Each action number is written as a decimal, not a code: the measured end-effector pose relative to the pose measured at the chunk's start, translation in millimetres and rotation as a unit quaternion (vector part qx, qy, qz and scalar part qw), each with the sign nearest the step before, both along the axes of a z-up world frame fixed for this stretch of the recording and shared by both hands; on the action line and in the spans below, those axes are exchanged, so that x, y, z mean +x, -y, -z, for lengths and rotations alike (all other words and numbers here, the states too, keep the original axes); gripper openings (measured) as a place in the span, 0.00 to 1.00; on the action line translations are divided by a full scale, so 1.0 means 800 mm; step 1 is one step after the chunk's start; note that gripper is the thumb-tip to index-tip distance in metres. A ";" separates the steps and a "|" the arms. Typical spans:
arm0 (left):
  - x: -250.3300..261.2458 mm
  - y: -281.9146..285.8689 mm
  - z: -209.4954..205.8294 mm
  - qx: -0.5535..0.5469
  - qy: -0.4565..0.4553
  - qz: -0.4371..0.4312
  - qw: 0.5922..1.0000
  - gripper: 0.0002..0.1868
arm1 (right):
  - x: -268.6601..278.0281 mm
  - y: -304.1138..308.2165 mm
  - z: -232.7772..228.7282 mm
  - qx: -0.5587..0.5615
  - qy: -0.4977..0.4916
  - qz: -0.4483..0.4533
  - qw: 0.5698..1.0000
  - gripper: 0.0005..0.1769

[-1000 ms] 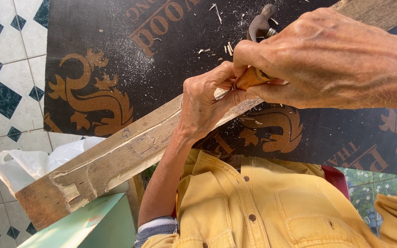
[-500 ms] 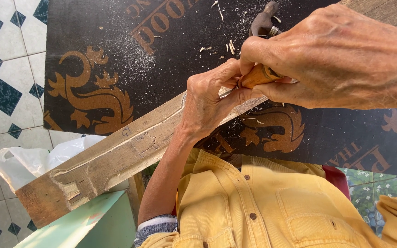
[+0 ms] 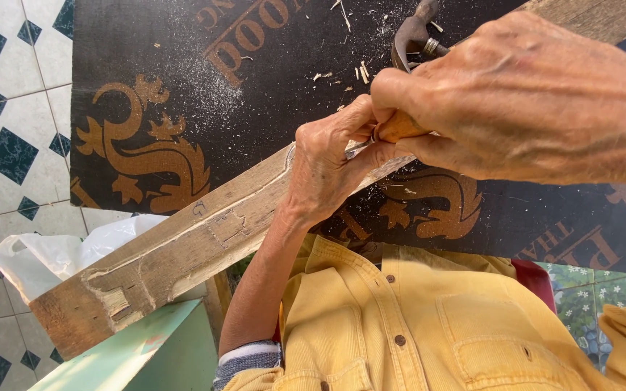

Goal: A person uses a hammer and chisel to carve a rectangular groove into a long wooden plank on a workshop table.

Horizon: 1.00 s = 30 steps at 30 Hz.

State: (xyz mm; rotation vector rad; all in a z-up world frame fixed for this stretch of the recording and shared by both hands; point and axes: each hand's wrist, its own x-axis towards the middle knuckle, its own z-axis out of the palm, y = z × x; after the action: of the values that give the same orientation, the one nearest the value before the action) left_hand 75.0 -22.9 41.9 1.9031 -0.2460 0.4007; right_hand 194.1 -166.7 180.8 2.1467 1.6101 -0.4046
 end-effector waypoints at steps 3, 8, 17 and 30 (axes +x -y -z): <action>-0.011 0.002 0.030 0.039 0.033 -0.029 0.998 0.13 | -0.022 0.013 0.005 -0.020 -0.006 -0.063 0.998 0.10; -0.042 0.008 0.041 0.067 0.067 -0.008 0.995 0.12 | -0.086 0.045 0.024 0.130 -0.021 -0.086 0.988 0.09; -0.099 0.033 0.071 0.088 0.131 0.003 0.987 0.10 | -0.168 0.086 0.081 0.289 0.124 -0.174 0.933 0.17; -0.060 0.000 0.022 0.010 0.054 -0.123 0.991 0.14 | 0.064 0.184 0.245 0.394 0.077 0.242 0.883 0.21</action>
State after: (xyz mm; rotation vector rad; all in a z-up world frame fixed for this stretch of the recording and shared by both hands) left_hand 27.2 -23.0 24.1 1.9401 -0.0870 0.6695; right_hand 244.9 -313.9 -15.2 3.1000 1.2352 0.3649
